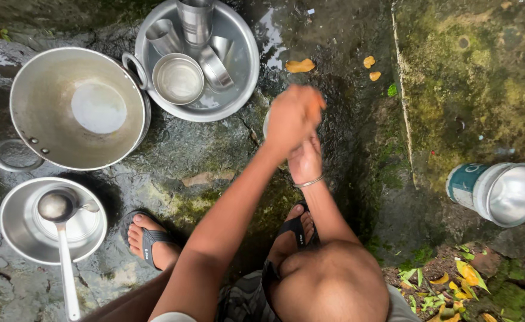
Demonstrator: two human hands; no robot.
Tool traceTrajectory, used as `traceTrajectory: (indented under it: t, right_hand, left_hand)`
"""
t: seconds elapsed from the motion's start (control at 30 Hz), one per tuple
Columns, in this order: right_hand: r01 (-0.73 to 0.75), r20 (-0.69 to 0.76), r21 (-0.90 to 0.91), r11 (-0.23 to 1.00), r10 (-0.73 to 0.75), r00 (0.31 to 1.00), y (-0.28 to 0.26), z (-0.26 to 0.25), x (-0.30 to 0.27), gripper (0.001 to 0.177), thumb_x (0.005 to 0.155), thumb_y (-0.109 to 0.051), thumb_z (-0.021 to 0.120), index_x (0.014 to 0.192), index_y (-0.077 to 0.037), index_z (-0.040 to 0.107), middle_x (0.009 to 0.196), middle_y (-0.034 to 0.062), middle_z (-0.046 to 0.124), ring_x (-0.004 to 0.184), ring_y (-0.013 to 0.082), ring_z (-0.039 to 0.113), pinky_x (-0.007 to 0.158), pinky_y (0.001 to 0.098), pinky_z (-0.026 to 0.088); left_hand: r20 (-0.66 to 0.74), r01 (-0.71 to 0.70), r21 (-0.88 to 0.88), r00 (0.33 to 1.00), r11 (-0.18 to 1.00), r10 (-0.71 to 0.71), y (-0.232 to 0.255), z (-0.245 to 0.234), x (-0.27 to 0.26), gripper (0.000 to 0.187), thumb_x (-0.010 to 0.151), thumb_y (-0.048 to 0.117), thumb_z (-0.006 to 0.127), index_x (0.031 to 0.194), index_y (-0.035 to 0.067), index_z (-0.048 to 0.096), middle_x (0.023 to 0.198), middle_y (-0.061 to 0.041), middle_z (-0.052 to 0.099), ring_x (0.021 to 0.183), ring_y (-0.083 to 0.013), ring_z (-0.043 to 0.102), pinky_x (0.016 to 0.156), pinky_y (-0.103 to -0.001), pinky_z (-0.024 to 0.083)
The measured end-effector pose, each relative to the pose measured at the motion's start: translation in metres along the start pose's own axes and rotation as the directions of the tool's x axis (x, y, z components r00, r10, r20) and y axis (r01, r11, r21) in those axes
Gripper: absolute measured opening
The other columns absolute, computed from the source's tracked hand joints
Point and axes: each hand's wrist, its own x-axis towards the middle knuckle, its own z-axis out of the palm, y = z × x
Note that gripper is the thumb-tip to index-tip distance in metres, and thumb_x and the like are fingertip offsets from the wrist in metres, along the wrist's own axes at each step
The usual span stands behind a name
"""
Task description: The person washes several metal pots, plates, cups, and a ladle by hand using a scrubber and water from a tap.
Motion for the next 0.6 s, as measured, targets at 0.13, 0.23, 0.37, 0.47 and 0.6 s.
traceTrajectory:
  t: [0.13, 0.23, 0.37, 0.47, 0.6]
  right_hand:
    - [0.184, 0.168, -0.098, 0.978, -0.166, 0.972, -0.016, 0.017, -0.004, 0.041, 0.115, -0.034, 0.051, 0.144, -0.005, 0.050, 0.147, 0.0120, 0.057, 0.136, 0.0271, 0.054, 0.117, 0.0478, 0.045]
    - [0.235, 0.156, -0.050, 0.971, -0.225, 0.962, -0.034, 0.044, 0.000, 0.052, 0.109, -0.043, 0.046, 0.146, -0.007, 0.049, 0.150, 0.0105, 0.056, 0.140, 0.0258, 0.053, 0.119, 0.0458, 0.045]
    - [0.124, 0.000, 0.098, 0.987, -0.125, 0.992, -0.039, 0.048, 0.014, 0.057, 0.106, -0.049, 0.036, 0.140, -0.008, 0.056, 0.143, 0.0107, 0.061, 0.132, 0.0264, 0.059, 0.112, 0.0452, 0.048]
    - [-0.216, -0.018, -0.266, 0.939, 0.220, 0.975, -0.065, 0.014, 0.033, 0.048, 0.110, -0.041, 0.041, 0.134, -0.006, 0.064, 0.136, 0.0149, 0.064, 0.127, 0.0289, 0.061, 0.108, 0.0477, 0.051]
    - [-0.292, 0.053, 0.069, 0.954, 0.288, 0.956, -0.035, -0.019, 0.055, 0.043, 0.116, -0.039, 0.043, 0.123, -0.004, 0.067, 0.123, 0.0156, 0.068, 0.113, 0.0326, 0.066, 0.101, 0.0483, 0.057]
  left_hand:
    - [0.217, 0.483, -0.627, 0.862, 0.611, -0.459, -0.038, -0.003, 0.025, 0.022, 0.086, 0.015, 0.065, 0.107, 0.011, 0.072, 0.109, -0.010, 0.074, 0.099, -0.0252, 0.072, 0.087, -0.036, 0.057]
    - [0.209, 0.351, -0.930, 0.754, 0.112, -0.623, -0.034, 0.008, 0.012, 0.025, 0.089, 0.012, 0.062, 0.113, 0.007, 0.067, 0.109, -0.010, 0.071, 0.098, -0.0220, 0.068, 0.085, -0.035, 0.056]
    - [0.161, -0.049, -0.977, 0.470, -0.208, -0.868, -0.004, 0.022, -0.012, 0.029, 0.090, 0.012, 0.061, 0.119, 0.011, 0.058, 0.109, -0.003, 0.068, 0.099, -0.0141, 0.068, 0.089, -0.034, 0.058]
    - [0.015, 0.238, -0.910, 0.839, 0.341, -0.544, -0.027, -0.010, -0.014, 0.031, 0.085, 0.005, 0.058, 0.116, 0.004, 0.064, 0.112, -0.008, 0.072, 0.099, -0.0173, 0.069, 0.090, -0.033, 0.058]
    - [-0.022, 0.202, -0.818, 0.925, 0.538, -0.380, -0.014, -0.006, -0.013, 0.024, 0.091, 0.003, 0.064, 0.115, 0.003, 0.064, 0.109, -0.009, 0.070, 0.099, -0.0173, 0.063, 0.089, -0.033, 0.053]
